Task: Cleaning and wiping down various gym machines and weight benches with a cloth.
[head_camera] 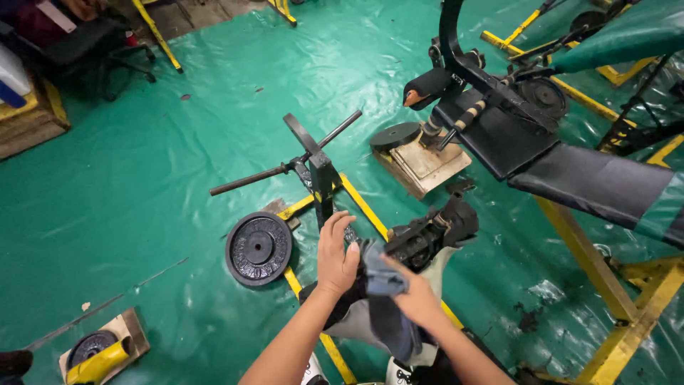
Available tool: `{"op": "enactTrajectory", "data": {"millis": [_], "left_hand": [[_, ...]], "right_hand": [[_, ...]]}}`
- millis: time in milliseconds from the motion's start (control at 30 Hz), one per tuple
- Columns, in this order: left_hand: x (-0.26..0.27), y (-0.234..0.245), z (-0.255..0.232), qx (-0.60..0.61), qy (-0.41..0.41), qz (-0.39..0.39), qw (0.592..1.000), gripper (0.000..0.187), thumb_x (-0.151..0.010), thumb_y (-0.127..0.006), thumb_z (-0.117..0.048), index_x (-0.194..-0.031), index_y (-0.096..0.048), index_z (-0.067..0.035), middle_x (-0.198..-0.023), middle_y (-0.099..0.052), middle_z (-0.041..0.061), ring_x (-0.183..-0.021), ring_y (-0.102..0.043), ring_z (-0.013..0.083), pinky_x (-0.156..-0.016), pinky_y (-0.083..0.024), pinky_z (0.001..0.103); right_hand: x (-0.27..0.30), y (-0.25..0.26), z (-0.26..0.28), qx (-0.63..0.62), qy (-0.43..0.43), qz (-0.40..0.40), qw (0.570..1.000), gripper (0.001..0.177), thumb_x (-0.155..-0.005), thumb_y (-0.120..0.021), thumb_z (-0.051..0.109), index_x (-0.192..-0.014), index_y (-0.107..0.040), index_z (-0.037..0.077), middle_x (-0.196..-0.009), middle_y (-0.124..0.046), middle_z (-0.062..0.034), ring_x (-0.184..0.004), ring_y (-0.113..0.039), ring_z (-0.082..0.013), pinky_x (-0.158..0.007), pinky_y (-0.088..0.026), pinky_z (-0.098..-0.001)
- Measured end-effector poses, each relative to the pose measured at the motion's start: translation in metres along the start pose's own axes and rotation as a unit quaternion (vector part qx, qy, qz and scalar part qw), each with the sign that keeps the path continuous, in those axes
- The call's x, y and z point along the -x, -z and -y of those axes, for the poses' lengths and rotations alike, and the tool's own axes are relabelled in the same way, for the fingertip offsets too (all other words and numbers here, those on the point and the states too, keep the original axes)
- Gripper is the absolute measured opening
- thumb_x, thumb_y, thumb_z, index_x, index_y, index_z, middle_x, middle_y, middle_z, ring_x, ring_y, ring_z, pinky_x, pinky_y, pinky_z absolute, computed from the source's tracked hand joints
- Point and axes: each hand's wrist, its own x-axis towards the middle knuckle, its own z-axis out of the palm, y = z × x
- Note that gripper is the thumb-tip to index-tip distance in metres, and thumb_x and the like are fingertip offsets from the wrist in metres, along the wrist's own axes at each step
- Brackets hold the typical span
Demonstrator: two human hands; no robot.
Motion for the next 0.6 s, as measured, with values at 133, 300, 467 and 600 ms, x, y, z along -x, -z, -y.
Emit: {"op": "enactTrajectory", "data": {"millis": [133, 300, 467, 600], "left_hand": [[0.000, -0.001, 0.002, -0.005, -0.012, 0.004, 1.000, 0.051, -0.092, -0.052, -0.038, -0.131, -0.058, -0.006, -0.140, -0.055, 0.020, -0.130, -0.053, 0.0424, -0.114, -0.040, 0.048], [-0.003, -0.001, 0.004, -0.003, -0.031, -0.008, 0.999, 0.050, -0.091, -0.053, -0.038, -0.129, -0.059, -0.006, -0.137, -0.058, 0.019, -0.128, -0.054, 0.0411, -0.112, -0.040, 0.048], [-0.004, 0.003, 0.003, -0.009, -0.023, 0.008, 1.000, 0.043, -0.089, -0.055, -0.030, -0.124, -0.064, -0.007, -0.133, -0.061, 0.017, -0.127, -0.055, 0.0386, -0.111, -0.042, 0.046], [0.020, -0.006, 0.028, 0.073, 0.121, 0.097, 0.985, 0.032, -0.096, -0.057, -0.028, -0.116, -0.069, -0.007, -0.119, -0.069, 0.014, -0.116, -0.063, 0.0303, -0.103, -0.048, 0.039]], "right_hand": [[0.010, 0.010, 0.050, -0.123, 0.055, -0.118, 0.984, 0.069, -0.081, -0.070, 0.001, -0.147, -0.056, 0.012, -0.139, -0.069, -0.0086, -0.122, -0.065, -0.0153, -0.102, -0.049, -0.0306], [0.006, -0.033, 0.025, -0.085, 0.165, -0.099, 0.978, 0.085, -0.069, -0.059, -0.007, -0.151, -0.049, 0.013, -0.139, -0.066, -0.0163, -0.126, -0.063, -0.0254, -0.107, -0.045, -0.0354], [-0.003, -0.011, -0.026, 0.042, -0.006, -0.034, 0.999, 0.070, -0.080, -0.060, 0.005, -0.147, -0.055, 0.025, -0.120, -0.075, -0.0161, -0.111, -0.072, -0.0284, -0.095, -0.055, -0.0365], [-0.002, 0.038, -0.068, 0.083, -0.003, -0.205, 0.975, 0.067, -0.076, -0.059, 0.005, -0.141, -0.057, 0.024, -0.111, -0.075, -0.0180, -0.102, -0.075, -0.0327, -0.086, -0.059, -0.0414]]}}
